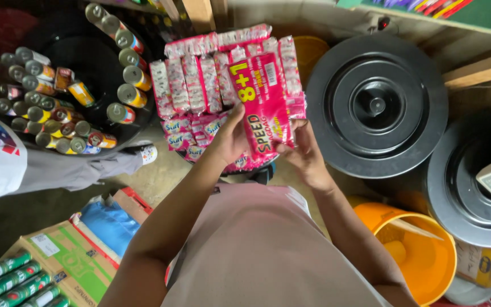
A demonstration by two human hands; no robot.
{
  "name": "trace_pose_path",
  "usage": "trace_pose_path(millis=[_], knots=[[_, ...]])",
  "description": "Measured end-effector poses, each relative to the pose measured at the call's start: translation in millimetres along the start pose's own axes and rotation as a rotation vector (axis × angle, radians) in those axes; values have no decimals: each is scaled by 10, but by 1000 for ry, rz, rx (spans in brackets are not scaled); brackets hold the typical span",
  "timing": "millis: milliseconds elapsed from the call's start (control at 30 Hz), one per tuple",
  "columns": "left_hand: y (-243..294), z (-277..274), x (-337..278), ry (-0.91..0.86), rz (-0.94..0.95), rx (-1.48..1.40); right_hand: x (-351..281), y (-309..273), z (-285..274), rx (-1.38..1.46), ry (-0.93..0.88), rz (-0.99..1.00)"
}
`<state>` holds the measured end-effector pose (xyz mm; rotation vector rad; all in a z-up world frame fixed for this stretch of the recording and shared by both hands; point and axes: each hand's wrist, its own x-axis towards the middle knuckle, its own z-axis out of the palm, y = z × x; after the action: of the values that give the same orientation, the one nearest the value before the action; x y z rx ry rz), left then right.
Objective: Wiping detergent packs with a cloth and placing them onto a shelf in a grocery store.
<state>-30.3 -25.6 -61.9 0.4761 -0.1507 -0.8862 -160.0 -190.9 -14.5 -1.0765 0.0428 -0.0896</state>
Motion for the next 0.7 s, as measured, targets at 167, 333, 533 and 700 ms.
trace_pose_path(millis=[167, 333, 533, 700], knots=[[63, -49, -82, 187, 35, -65, 2, 54, 152, -128, 8, -43], [262, -218, -73, 438, 28, 12, 146, 119, 351, -508, 76, 48], [635, -236, 33, 452, -87, 23, 472, -55, 727, -1042, 109, -219], [1152, -56, 351, 275, -62, 86, 836, -257, 914, -1105, 121, -455]])
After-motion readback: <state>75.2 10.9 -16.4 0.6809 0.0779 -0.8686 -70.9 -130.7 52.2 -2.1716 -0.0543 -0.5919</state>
